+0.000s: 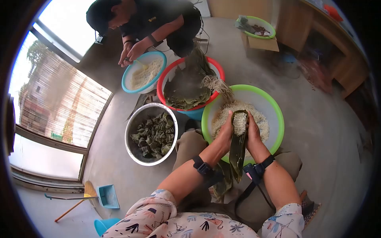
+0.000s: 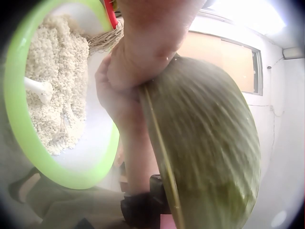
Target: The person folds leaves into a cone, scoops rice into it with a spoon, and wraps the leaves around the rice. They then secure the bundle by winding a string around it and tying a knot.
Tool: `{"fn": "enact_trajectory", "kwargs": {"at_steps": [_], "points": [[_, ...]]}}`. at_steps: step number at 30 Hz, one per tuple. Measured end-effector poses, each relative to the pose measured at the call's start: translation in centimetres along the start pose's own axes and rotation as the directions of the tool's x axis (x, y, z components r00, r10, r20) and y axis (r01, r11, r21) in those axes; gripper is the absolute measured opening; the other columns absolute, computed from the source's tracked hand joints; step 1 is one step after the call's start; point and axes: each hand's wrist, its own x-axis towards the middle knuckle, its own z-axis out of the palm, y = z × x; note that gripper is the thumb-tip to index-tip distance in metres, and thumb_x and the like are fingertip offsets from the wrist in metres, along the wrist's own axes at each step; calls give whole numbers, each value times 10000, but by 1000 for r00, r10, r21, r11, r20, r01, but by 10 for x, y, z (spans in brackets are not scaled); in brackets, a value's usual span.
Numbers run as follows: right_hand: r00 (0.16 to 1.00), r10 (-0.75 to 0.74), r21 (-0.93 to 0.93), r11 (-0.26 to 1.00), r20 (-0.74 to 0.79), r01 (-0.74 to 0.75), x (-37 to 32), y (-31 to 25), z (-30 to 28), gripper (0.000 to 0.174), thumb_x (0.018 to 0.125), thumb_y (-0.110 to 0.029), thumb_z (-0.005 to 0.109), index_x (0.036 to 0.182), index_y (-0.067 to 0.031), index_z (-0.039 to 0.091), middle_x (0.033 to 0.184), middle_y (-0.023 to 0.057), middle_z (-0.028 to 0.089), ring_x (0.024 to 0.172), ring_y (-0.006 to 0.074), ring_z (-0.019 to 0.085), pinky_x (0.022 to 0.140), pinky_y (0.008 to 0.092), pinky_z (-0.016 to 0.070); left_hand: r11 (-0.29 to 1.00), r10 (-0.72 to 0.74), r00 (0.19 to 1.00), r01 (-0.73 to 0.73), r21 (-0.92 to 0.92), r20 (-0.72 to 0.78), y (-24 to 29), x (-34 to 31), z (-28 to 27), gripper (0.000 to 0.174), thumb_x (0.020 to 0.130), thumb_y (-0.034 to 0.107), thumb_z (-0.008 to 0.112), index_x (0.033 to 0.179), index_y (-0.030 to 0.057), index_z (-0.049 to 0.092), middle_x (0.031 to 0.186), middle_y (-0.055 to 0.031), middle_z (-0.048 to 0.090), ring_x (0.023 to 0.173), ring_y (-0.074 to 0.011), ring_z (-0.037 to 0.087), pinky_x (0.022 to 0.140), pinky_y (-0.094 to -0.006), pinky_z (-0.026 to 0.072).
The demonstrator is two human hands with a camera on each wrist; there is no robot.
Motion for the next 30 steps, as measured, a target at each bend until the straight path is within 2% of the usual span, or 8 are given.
{"fn": "enact_trajectory", "kwargs": {"at_steps": [3,5,12,19,30], "points": [[1000,-11,-6,1000,-19,10,3,0,-2,450,951,-463,484,1164,-82,595,1057,53,655,948,180,625,832,326,501,1000,3,999,-4,-18,-34,-1,1,1,620,942,611,375,1025,52,630,842,-101,661,726,-209,633,692,-352,535],[999,-21,2,1000,-42,21,4,2,-1,443,953,-454,485,1173,-84,587,1062,48,652,952,176,625,833,323,501,997,-1,999,4,-82,41,-5,8,-5,607,948,601,372,1009,54,629,842,-94,654,740,-211,628,713,-353,531],[997,-74,-61,996,-35,71,-5,-2,6,443,951,-459,487,1167,-85,588,1058,49,651,946,170,624,828,318,499,998,-3,999,5,-68,38,-1,1,1,600,949,600,374,1008,59,625,842,-80,647,742,-202,621,707,-344,527],[997,-61,-63,996,-52,57,-6,-3,8,446,944,-465,498,1147,-80,596,1038,43,654,930,169,624,816,318,501,999,20,1000,-20,-50,-1,0,-5,6,600,946,605,376,1011,62,624,835,-75,645,737,-197,618,700,-342,525],[996,-80,-29,996,-35,79,-3,-1,6,435,948,-451,499,1144,-76,597,1037,44,650,933,168,621,829,318,500,994,13,998,-8,-108,53,0,-5,6,586,941,596,405,1080,60,596,948,-83,640,829,-204,616,766,-366,520]]}}
